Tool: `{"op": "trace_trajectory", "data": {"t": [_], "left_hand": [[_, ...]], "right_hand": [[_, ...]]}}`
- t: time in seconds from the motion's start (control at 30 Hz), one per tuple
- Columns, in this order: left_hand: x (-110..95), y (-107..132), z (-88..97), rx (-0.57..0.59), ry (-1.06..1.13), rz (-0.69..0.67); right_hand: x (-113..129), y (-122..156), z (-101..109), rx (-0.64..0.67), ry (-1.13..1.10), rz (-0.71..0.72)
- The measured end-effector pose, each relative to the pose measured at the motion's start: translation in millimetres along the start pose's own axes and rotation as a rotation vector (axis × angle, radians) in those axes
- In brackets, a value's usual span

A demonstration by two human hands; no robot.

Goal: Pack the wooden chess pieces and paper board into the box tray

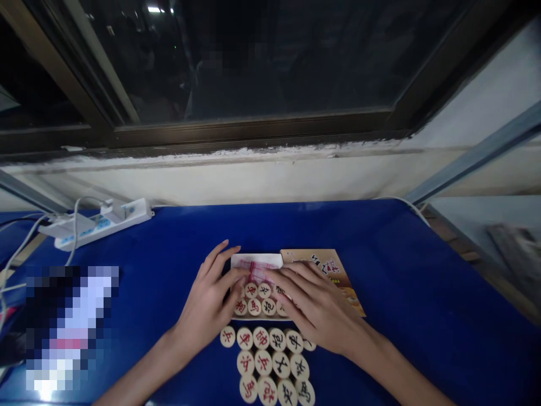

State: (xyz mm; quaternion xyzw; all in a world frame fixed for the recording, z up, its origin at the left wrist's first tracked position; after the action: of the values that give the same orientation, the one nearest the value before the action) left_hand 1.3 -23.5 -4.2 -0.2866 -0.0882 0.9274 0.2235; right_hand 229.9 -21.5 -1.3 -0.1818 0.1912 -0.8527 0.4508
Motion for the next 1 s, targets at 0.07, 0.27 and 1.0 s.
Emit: {"op": "trace_trajectory", "data": {"t": [0.07, 0.27, 1.0], "left_hand": [[1, 0, 2.2, -0.041, 0.005, 0.0], [-3, -6, 23.1, -0.241, 0.05, -0.039], [-14, 95, 3.2, -0.163, -0.156, 0.134]], "right_hand": [[-3, 1, 2, -0.012, 0.028, -0.014], [-12, -2, 12, -0.131, 0.056, 0.014], [56, 97, -9, -0.172, 0.068, -0.405]]}}
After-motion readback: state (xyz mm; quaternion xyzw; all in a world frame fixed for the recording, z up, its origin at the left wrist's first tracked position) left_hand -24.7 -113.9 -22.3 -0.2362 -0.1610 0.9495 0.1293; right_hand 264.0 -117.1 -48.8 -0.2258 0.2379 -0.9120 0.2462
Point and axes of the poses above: each hand's wrist, its own y-axis away from the middle knuckle, its own z-axis out of the back of the hand, x = y × z, the point moved 1 cm from there along -y, towards the middle knuckle, and after that the axes turned 6 degrees about z, right-handed, at the moved point
